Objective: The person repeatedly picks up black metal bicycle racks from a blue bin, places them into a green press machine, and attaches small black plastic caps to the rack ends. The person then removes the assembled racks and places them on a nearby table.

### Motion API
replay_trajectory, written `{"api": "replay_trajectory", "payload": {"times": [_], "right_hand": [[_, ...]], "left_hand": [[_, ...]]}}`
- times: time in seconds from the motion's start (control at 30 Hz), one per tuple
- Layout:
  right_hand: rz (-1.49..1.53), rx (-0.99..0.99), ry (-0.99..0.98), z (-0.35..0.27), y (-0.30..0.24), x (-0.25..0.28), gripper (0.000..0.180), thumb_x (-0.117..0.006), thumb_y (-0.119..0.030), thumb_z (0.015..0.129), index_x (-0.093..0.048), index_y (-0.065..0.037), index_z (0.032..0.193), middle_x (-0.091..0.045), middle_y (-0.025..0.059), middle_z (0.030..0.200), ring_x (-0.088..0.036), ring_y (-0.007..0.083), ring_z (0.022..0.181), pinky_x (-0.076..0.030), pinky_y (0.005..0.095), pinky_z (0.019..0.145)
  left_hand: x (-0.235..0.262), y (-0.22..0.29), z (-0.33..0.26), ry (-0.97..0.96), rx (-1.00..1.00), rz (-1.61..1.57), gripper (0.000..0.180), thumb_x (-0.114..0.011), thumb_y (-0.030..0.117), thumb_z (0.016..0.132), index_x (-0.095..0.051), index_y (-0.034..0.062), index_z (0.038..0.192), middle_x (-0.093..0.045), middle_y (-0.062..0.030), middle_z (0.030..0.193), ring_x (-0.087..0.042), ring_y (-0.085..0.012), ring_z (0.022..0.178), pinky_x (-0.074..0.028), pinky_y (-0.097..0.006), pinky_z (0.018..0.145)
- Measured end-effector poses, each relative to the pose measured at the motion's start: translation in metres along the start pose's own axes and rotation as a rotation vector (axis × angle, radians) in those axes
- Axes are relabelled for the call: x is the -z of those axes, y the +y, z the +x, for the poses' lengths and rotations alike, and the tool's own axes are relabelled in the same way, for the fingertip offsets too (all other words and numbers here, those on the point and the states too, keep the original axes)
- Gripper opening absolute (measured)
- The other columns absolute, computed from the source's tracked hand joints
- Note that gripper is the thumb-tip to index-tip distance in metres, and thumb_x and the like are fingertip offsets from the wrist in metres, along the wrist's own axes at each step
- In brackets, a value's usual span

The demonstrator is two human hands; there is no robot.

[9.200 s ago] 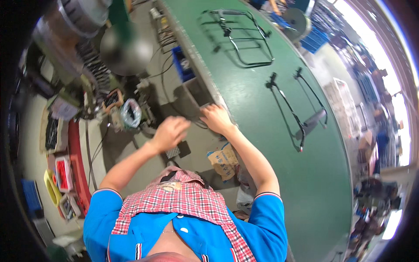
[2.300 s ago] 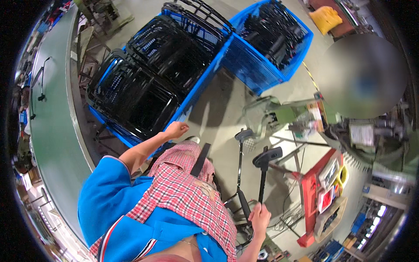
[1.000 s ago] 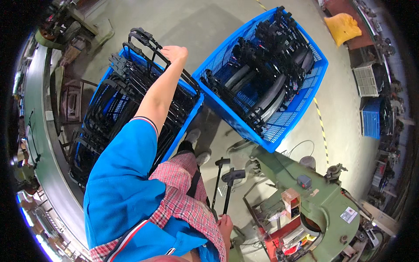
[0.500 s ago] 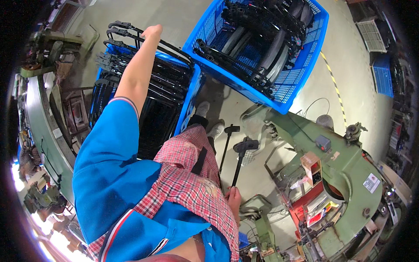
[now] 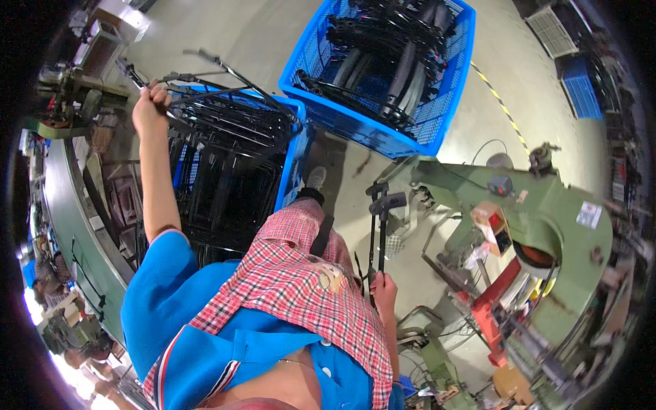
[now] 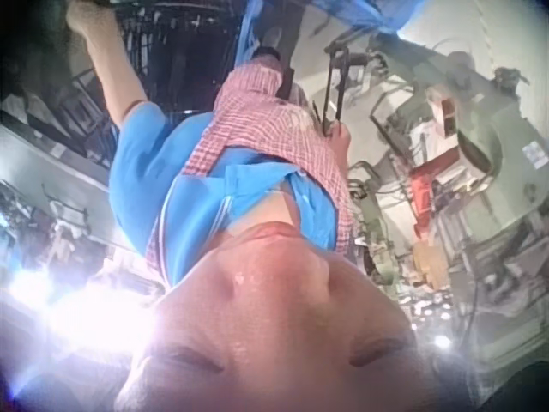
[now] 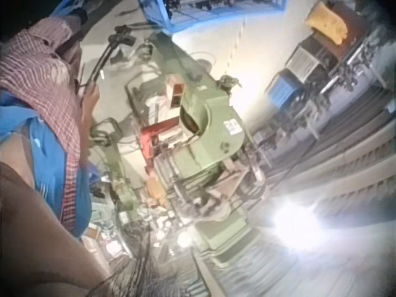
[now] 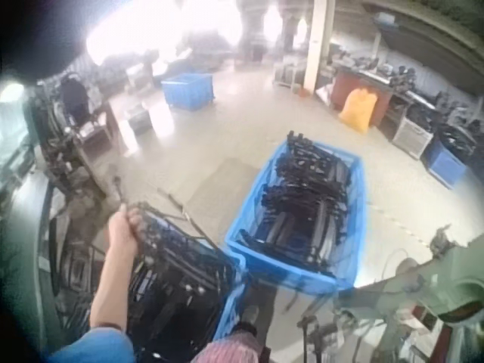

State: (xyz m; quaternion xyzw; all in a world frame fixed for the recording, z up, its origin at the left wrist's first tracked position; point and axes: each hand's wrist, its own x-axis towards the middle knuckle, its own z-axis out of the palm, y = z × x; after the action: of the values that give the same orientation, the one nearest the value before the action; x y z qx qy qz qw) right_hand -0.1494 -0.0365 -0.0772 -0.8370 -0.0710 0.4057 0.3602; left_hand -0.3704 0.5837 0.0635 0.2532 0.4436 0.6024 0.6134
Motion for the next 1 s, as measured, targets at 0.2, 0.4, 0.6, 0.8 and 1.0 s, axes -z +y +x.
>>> {"api": "replay_trajectory", "payload": {"times": [0.2, 0.4, 0.6, 0.8, 1.0], "right_hand": [[-0.122, 0.286, 0.165, -0.035, 0.022, 0.028, 0.03, -0.05, -0.025, 0.099, -0.064, 0.0, 0.09, -0.048, -0.0009, 0.053, -0.044, 0.0058, 0.046, -0.033, 0.0252, 0.044], [-0.145, 0.398, 0.2, -0.137, 0.012, 0.064, 0.022, -0.058, -0.024, 0.092, -0.062, -0.002, 0.094, -0.058, 0.0177, 0.067, -0.056, 0.0313, 0.055, -0.043, 0.0373, 0.052], [-0.105, 0.629, 0.319, -0.169, 0.011, 0.083, 0.022, -0.06, -0.02, 0.091, -0.061, -0.005, 0.107, -0.066, 0.0176, 0.087, -0.064, 0.0384, 0.077, -0.052, 0.0409, 0.066], [-0.115, 0.509, 0.435, -0.116, -0.006, 0.115, 0.069, -0.061, -0.026, 0.09, -0.025, -0.012, 0.147, -0.058, 0.0201, 0.059, -0.058, 0.0412, 0.053, -0.045, 0.0489, 0.05], [-0.33, 0.26, 0.522, -0.068, 0.0, 0.172, 0.075, -0.055, -0.035, 0.092, -0.017, -0.005, 0.149, -0.058, 0.0231, 0.06, -0.059, 0.0432, 0.056, -0.048, 0.0518, 0.055]], "left_hand": [[0.0, 0.031, -0.185, -0.75, -0.068, 0.575, 0.046, -0.041, 0.037, 0.103, -0.056, -0.0058, 0.11, -0.031, 0.0069, 0.061, -0.027, -0.0025, 0.05, -0.021, -0.021, 0.047], [0.006, -0.056, -0.289, -1.422, 0.036, 1.05, 0.034, -0.047, 0.033, 0.1, -0.061, 0.0022, 0.095, -0.043, 0.0058, 0.061, -0.04, -0.0048, 0.053, -0.031, -0.023, 0.049], [0.004, -0.144, -0.38, -1.982, 0.01, 1.073, 0.027, -0.052, 0.023, 0.098, -0.061, -0.0009, 0.105, -0.053, -0.0035, 0.066, -0.051, -0.0168, 0.062, -0.044, -0.035, 0.058], [-0.079, -0.209, -0.469, -2.245, -0.37, 1.024, 0.021, -0.058, 0.021, 0.092, -0.06, -0.0002, 0.09, -0.057, -0.0218, 0.071, -0.057, -0.0412, 0.069, -0.045, -0.046, 0.059], [-0.147, -0.275, -0.508, -2.305, -0.431, 1.126, 0.029, -0.053, 0.033, 0.094, -0.064, 0.007, 0.089, -0.062, -0.019, 0.075, -0.061, -0.0396, 0.072, -0.047, -0.049, 0.06]]}}
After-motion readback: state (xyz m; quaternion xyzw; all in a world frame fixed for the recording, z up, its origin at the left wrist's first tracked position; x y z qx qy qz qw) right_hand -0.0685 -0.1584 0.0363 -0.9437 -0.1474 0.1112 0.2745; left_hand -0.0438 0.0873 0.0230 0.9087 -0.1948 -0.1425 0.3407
